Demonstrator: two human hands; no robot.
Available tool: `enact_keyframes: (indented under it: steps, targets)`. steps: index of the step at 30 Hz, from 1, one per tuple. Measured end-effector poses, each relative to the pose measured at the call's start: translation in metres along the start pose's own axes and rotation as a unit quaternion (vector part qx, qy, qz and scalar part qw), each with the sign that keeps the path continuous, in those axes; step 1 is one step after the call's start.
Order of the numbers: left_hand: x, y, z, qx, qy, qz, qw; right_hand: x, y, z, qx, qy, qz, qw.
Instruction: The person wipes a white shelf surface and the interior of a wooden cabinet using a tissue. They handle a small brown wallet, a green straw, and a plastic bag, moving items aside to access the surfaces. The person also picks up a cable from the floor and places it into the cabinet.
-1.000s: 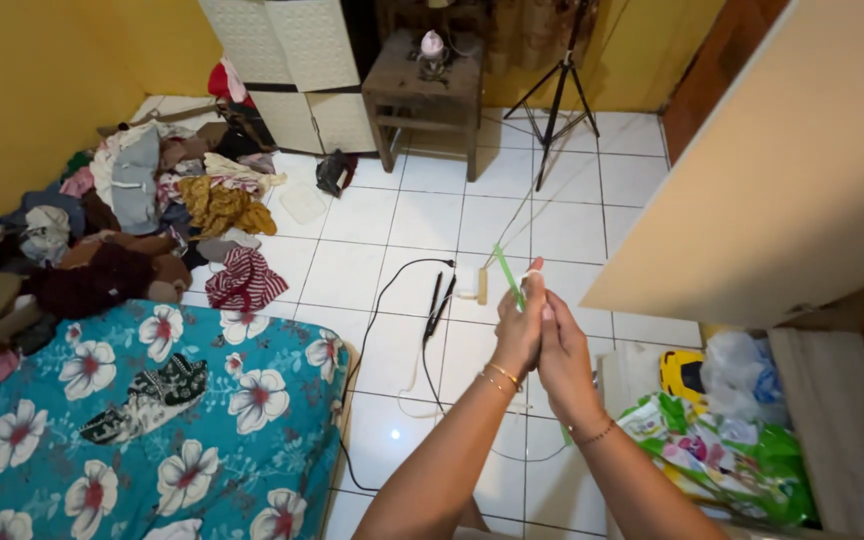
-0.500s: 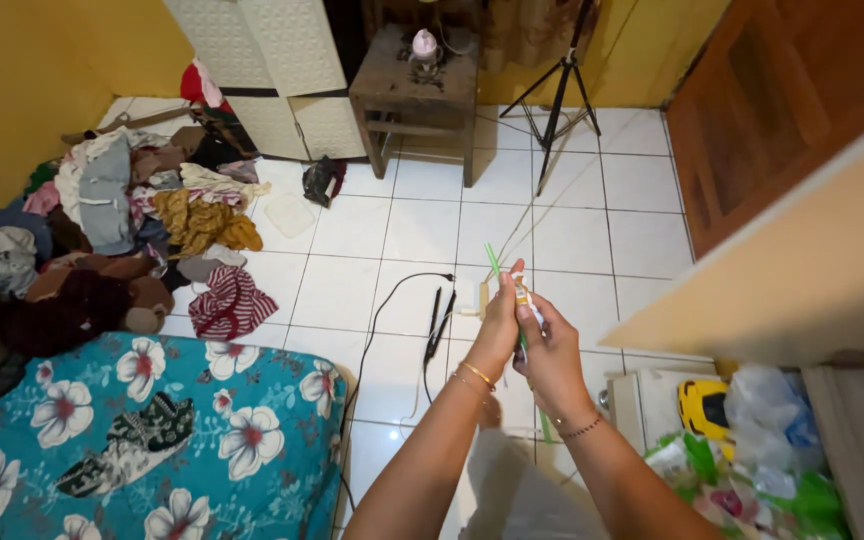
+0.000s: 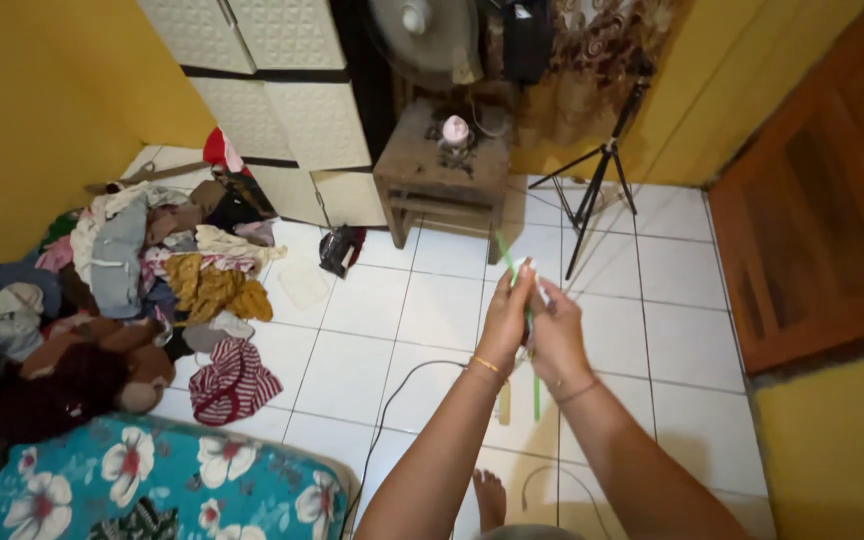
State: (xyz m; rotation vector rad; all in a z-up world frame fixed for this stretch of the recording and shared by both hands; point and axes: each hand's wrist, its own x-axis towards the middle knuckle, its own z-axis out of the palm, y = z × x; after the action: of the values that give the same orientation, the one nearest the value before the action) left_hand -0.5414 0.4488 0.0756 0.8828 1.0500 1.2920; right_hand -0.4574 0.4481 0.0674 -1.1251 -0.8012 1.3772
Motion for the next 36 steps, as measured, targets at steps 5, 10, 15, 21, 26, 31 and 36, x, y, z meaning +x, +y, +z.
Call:
enact_keyframes:
  steps: [5,10,15,21,26,31,36]
  targets:
    - [0.096,0.011,0.005,-0.03,-0.001,0.013,0.999,0.105,-0.047,0.014,0.043,0.005,-0.014,0.999]
    - [0.188,0.027,0.0,0.013,0.013,0.046,0.999,0.211,-0.085,0.029,0.047,0.008,-0.02,0.999]
    - [0.29,0.045,0.0,-0.003,0.006,0.069,0.998,0.323,-0.108,0.045,0.037,0.007,-0.035,0.999]
    - [0.476,0.046,0.007,0.012,0.012,0.058,0.998,0.53,-0.145,0.057,0.027,0.001,-0.032,0.999]
    - [0.661,0.058,0.028,0.006,-0.006,0.084,0.996,0.739,-0.186,0.069,-0.113,0.068,-0.054,0.99]
    - [0.798,0.082,0.045,0.045,0.02,0.13,0.99,0.886,-0.196,0.077,-0.372,0.102,-0.254,0.887]
    - [0.873,0.091,0.057,0.004,0.032,0.105,0.994,0.943,-0.207,0.113,-0.557,0.134,-0.263,0.776]
